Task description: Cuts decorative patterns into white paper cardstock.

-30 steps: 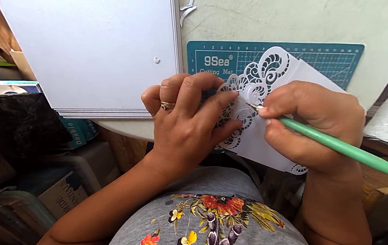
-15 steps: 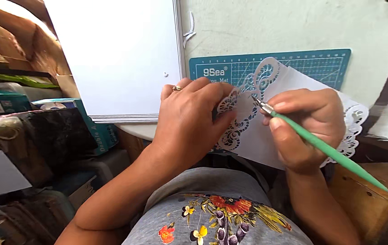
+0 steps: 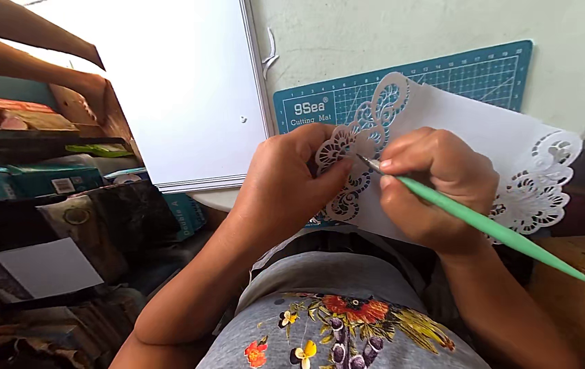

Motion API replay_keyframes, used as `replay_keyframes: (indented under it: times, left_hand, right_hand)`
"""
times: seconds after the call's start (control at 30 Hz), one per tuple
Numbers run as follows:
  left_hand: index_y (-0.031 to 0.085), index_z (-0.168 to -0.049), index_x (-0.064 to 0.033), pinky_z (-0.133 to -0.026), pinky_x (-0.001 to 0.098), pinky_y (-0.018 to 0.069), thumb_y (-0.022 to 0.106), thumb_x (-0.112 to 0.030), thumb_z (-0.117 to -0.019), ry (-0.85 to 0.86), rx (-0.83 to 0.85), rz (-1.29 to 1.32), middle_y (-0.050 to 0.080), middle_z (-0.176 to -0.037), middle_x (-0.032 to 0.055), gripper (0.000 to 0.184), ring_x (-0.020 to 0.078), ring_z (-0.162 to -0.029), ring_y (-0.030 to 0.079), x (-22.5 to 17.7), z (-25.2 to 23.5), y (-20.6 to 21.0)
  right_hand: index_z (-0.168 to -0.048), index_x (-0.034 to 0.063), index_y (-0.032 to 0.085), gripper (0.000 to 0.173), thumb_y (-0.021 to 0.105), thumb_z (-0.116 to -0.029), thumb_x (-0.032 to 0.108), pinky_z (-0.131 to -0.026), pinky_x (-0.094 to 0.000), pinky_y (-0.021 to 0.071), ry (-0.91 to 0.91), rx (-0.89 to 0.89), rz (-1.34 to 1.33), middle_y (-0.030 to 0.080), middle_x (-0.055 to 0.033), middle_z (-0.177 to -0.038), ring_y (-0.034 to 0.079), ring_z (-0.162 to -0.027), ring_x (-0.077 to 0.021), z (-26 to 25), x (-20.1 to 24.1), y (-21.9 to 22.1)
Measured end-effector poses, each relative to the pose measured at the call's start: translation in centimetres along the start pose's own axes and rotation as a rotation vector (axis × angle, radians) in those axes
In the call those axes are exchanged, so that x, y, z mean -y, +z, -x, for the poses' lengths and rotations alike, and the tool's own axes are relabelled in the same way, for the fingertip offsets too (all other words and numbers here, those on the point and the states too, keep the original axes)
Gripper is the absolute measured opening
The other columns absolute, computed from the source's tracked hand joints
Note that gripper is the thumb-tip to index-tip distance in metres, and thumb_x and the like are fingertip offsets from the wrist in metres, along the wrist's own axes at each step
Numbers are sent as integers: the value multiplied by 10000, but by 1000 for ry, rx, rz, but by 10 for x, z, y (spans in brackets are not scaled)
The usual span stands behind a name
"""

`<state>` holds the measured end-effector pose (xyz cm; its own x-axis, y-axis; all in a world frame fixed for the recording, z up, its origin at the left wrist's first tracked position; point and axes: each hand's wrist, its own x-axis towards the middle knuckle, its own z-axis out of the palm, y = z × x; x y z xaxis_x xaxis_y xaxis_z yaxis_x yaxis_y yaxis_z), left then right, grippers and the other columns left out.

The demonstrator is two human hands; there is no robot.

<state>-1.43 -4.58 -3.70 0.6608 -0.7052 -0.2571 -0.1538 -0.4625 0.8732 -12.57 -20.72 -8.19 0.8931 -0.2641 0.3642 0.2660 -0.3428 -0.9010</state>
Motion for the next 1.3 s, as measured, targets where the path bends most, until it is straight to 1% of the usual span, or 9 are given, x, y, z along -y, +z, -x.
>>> replay_keyframes:
  times: [0.27,0.37,0.47,0.7,0.77,0.87,1.03,1.2,1.3]
  left_hand:
    - [679,-1106,-57,-652,115,566,698,-56,-924,-18,11,49,720,-867,-63,183,-47,-723,667,-1,0,0]
    - [671,-1100,-53,-619,115,562,698,-34,-922,-29,24,48,717,-844,-50,181,-37,-687,664,-4,0,-2]
    - [671,-1096,-53,-614,110,551,698,-35,-920,-31,26,45,709,-839,-54,179,-41,-682,654,-3,-1,-2]
    - [663,-1143,-32,-639,112,563,702,-8,-912,-28,18,91,722,-885,-45,236,-36,-715,668,-3,-1,-1]
    - [659,-1154,-24,-650,116,567,704,1,-907,-19,19,109,723,-895,-38,252,-32,-722,670,-2,-1,0]
    - [657,-1166,-15,-669,126,576,705,1,-905,-19,17,123,728,-911,-32,265,-24,-740,679,-1,-1,0]
    - [660,-1158,-26,-657,124,575,706,-2,-907,-37,15,115,728,-899,-38,257,-27,-727,677,-2,-1,0]
    - [656,-1145,-36,-648,121,572,703,-2,-908,-35,14,111,723,-894,-44,244,-30,-724,674,-2,-1,0]
    - [652,-1151,-27,-689,132,586,702,-2,-904,-24,2,140,730,-920,-45,253,-25,-765,688,0,-2,2]
  right_hand:
    - [-855,-31,591,70,583,-845,38,-661,-138,465,-1,-11,-5,614,-87,-834,592,-776,-46,-1,1,1]
    - [-898,-36,594,61,597,-869,17,-678,-134,501,-9,-25,-89,644,-84,-877,619,-805,-34,0,-4,-1]
    - [-917,-58,611,88,601,-863,11,-694,-133,509,13,-22,-75,658,-106,-905,627,-822,-38,-1,-1,0]
    - [-914,-70,630,111,604,-846,14,-697,-125,502,41,2,-63,658,-110,-908,622,-822,-35,-3,1,0]
    - [-916,-75,629,102,605,-858,6,-717,-127,510,35,16,-72,662,-115,-913,628,-838,-38,-2,0,-1]
    - [-885,-64,626,92,607,-839,14,-698,-130,496,36,7,-65,644,-106,-878,616,-816,-43,-2,2,0]
    - [-861,-57,623,85,603,-826,18,-720,-151,500,20,-8,-41,639,-111,-864,620,-828,-67,-2,2,1]
    - [-884,-55,656,90,605,-851,11,-702,-132,501,40,99,-10,662,-101,-885,621,-827,-39,-10,4,-10]
    - [-884,-56,664,97,604,-853,14,-720,-145,505,13,99,-17,679,-107,-891,634,-844,-46,-10,-1,-11]
